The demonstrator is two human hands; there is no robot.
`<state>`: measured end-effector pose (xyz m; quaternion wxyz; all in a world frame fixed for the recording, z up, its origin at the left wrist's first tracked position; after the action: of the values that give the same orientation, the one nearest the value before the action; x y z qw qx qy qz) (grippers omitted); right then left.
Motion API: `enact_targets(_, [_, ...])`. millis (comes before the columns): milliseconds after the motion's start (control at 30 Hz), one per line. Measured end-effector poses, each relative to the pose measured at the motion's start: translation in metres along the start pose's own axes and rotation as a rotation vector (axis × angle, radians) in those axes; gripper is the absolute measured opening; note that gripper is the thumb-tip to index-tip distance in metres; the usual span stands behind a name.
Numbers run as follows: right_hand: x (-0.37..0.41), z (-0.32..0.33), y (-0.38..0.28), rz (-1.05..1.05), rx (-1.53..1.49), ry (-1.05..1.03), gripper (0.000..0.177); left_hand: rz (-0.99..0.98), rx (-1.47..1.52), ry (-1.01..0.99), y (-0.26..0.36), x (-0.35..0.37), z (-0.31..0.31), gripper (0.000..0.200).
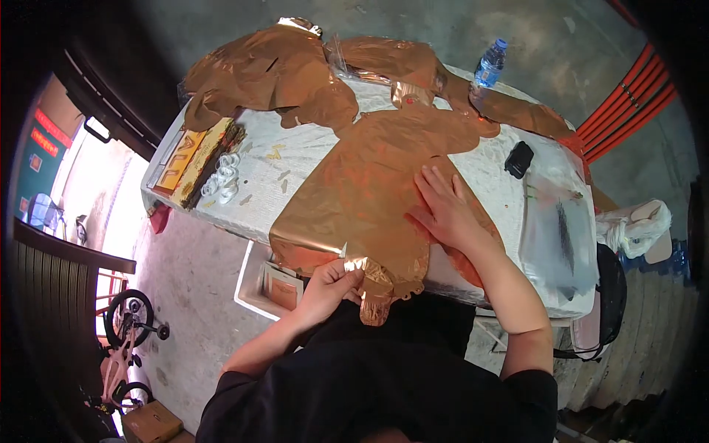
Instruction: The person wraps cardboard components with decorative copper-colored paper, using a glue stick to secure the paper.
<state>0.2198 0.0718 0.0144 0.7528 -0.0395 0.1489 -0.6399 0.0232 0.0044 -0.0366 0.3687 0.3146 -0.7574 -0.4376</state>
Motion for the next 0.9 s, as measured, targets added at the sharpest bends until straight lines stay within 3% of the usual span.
enact_targets(900, [0.001, 0.0, 0.0, -0.012, 0.019, -0.003, 0.069, 0.025, -0.006, -0.049, -0.016, -0.001, 0.004, 0.022])
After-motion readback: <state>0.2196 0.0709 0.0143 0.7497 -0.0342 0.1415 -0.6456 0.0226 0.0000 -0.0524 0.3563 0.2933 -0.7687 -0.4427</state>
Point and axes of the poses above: each hand's wrist, its own x-axis away from the middle knuckle, its own z-axis out of the back of the hand, y = z × x, the point moved 10 cm from there along -x, towards the middle knuckle, and after that the axes turned 6 degrees about y, right-handed, at the moved point
